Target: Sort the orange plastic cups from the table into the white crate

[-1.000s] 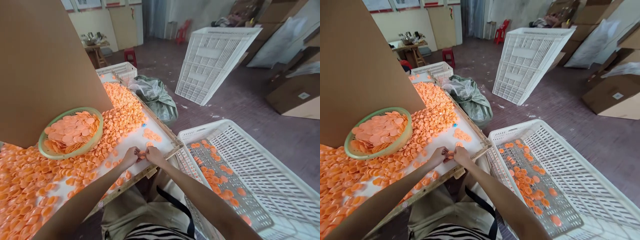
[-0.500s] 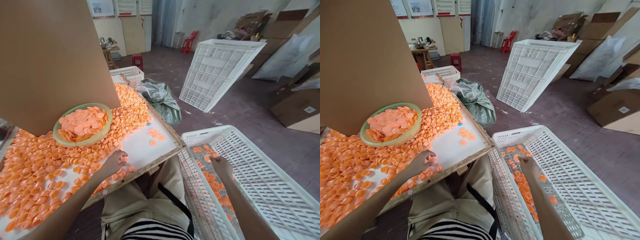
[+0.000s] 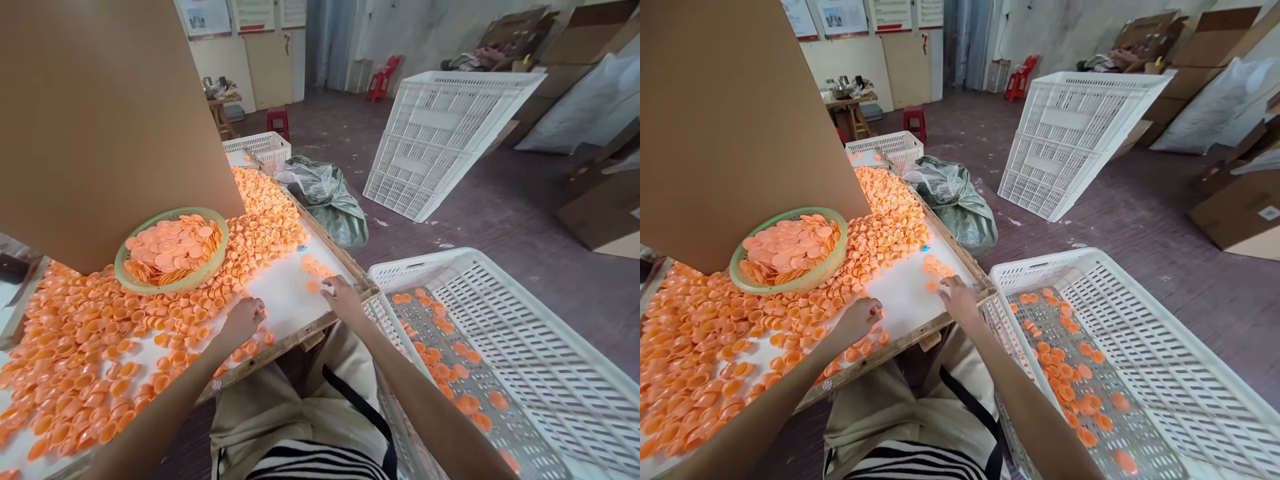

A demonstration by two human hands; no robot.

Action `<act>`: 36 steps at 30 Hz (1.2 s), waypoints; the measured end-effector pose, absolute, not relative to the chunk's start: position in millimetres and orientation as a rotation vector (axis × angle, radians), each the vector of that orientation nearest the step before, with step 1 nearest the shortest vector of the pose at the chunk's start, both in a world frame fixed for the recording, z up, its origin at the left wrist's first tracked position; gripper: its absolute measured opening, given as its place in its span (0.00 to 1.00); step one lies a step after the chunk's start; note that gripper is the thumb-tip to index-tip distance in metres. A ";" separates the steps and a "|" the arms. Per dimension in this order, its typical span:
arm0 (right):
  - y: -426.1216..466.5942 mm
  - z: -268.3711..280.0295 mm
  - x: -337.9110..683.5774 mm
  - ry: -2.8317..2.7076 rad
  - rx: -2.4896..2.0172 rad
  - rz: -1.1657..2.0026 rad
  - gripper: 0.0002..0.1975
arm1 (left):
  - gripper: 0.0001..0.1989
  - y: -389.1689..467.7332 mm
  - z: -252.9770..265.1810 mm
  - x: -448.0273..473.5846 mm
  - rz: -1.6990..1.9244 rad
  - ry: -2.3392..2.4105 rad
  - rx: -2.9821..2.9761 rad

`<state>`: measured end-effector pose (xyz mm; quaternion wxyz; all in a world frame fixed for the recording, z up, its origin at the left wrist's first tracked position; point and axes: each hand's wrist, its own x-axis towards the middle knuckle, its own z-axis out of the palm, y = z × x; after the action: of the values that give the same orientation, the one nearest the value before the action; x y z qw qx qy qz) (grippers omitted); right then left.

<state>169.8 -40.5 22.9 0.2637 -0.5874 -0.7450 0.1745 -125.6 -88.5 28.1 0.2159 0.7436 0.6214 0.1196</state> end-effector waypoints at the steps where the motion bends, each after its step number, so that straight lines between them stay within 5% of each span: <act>1: -37.9 20.8 156.1 -2.088 -1.608 0.491 0.15 | 0.08 -85.3 27.2 -120.1 0.337 1.717 2.058; 4: -28.7 17.5 131.9 -2.201 -1.688 0.537 0.20 | 0.09 -75.4 25.6 -98.8 0.396 1.665 2.044; 10: -20.4 29.2 134.3 -2.114 -1.604 0.581 0.07 | 0.11 -64.8 24.9 -67.4 0.526 1.559 1.918; 17: -48.4 31.1 120.6 -1.765 -1.431 1.440 0.08 | 0.13 -59.1 17.0 -62.7 0.631 1.377 1.540; 26: -42.7 25.3 103.1 -1.879 -1.597 1.094 0.03 | 0.13 -51.2 9.6 -63.3 0.676 1.197 1.268; 36: -32.2 16.0 105.9 -1.520 -1.510 1.688 0.05 | 0.12 -44.3 1.5 -64.9 0.608 1.190 1.261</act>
<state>105.9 -32.2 16.0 0.2055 -0.5418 -0.5454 0.6056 -64.9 -44.3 1.5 0.6068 0.5453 0.5149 0.2632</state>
